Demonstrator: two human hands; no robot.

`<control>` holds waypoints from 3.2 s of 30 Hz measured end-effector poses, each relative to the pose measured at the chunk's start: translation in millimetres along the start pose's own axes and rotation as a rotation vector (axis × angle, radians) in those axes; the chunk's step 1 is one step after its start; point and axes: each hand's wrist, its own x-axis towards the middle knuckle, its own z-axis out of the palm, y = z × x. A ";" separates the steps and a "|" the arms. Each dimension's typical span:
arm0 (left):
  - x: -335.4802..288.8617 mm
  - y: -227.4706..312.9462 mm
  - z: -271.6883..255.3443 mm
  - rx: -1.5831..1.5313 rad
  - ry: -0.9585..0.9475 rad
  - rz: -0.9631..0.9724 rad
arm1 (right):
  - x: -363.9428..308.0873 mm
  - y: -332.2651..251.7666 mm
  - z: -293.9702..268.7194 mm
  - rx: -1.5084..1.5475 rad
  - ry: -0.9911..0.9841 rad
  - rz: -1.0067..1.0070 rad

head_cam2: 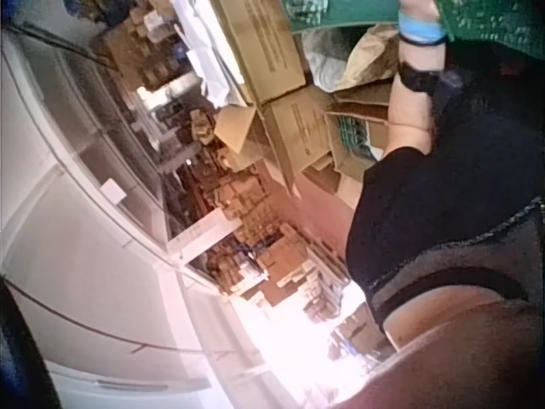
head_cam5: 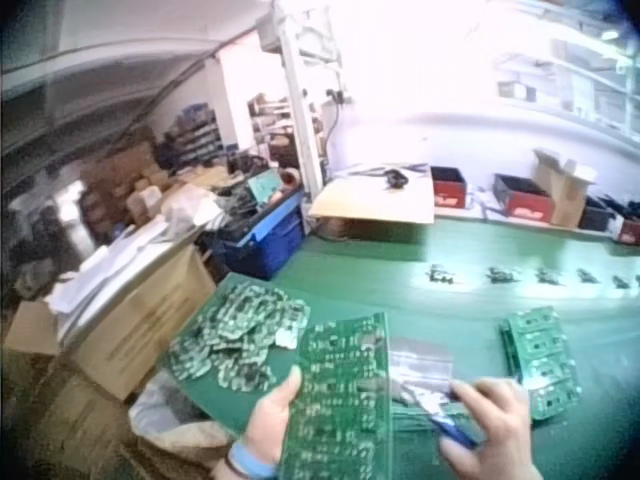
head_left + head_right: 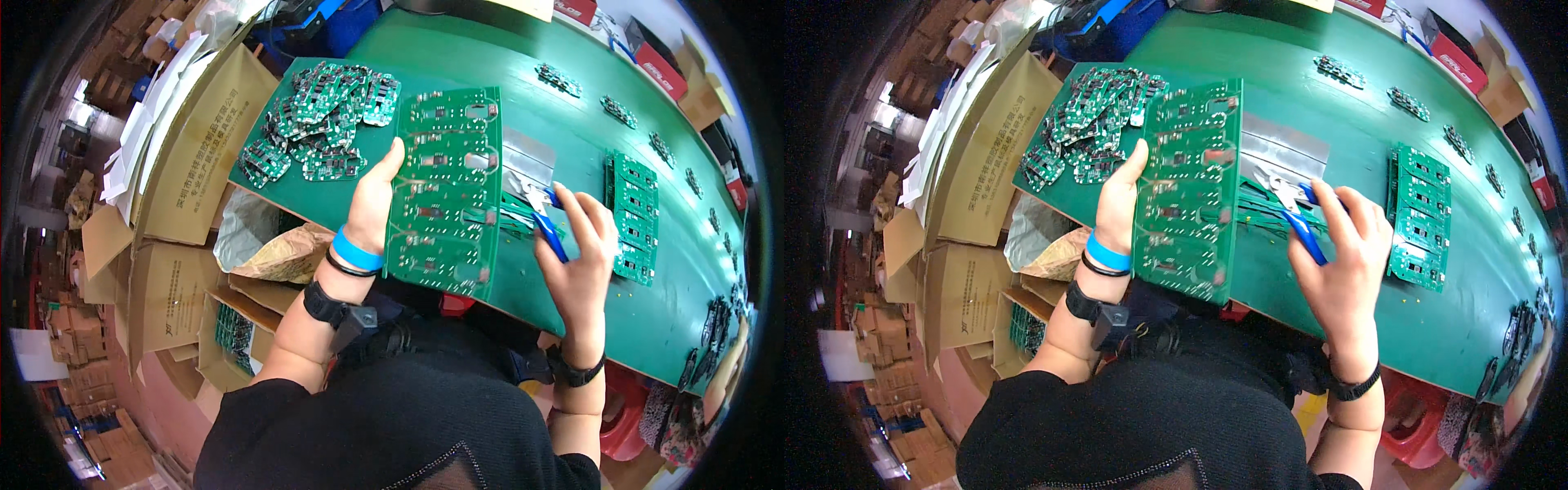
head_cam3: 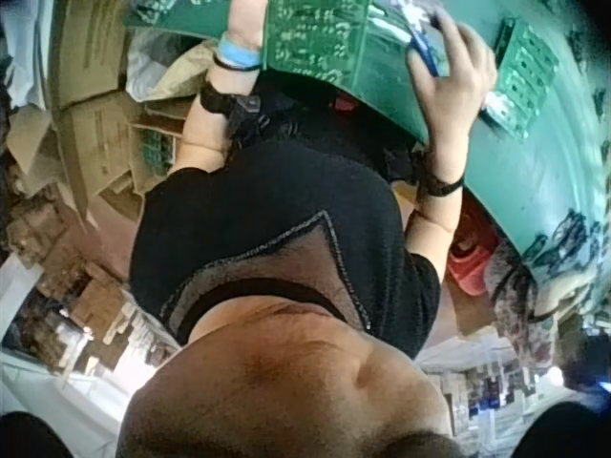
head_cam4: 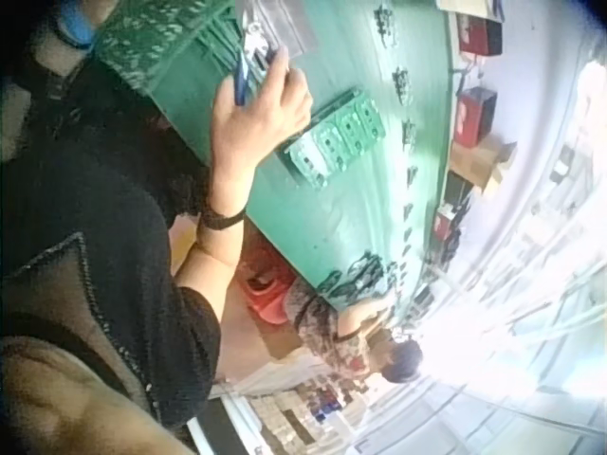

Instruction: The person uses blue-handled pliers to trim excess green material from the edges of rectangular circuit boards. They handle the boards one at a time, cutting along the edges and then placing the finished pieces into a pile on the table.

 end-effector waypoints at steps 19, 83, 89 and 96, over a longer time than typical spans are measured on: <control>15.1 6.2 13.1 0.563 0.241 0.458 | 1.6 -38.0 -8.4 -0.082 -0.355 -0.249; 21.5 -25.5 -7.5 -0.144 -0.233 -0.334 | 11.9 6.5 14.4 0.365 -0.184 0.000; 21.0 19.2 27.6 0.243 -0.096 -0.144 | 40.3 25.7 21.0 0.489 -0.281 0.260; 96.7 90.7 66.7 1.916 -0.485 0.591 | 42.8 24.9 38.3 0.429 -0.385 0.131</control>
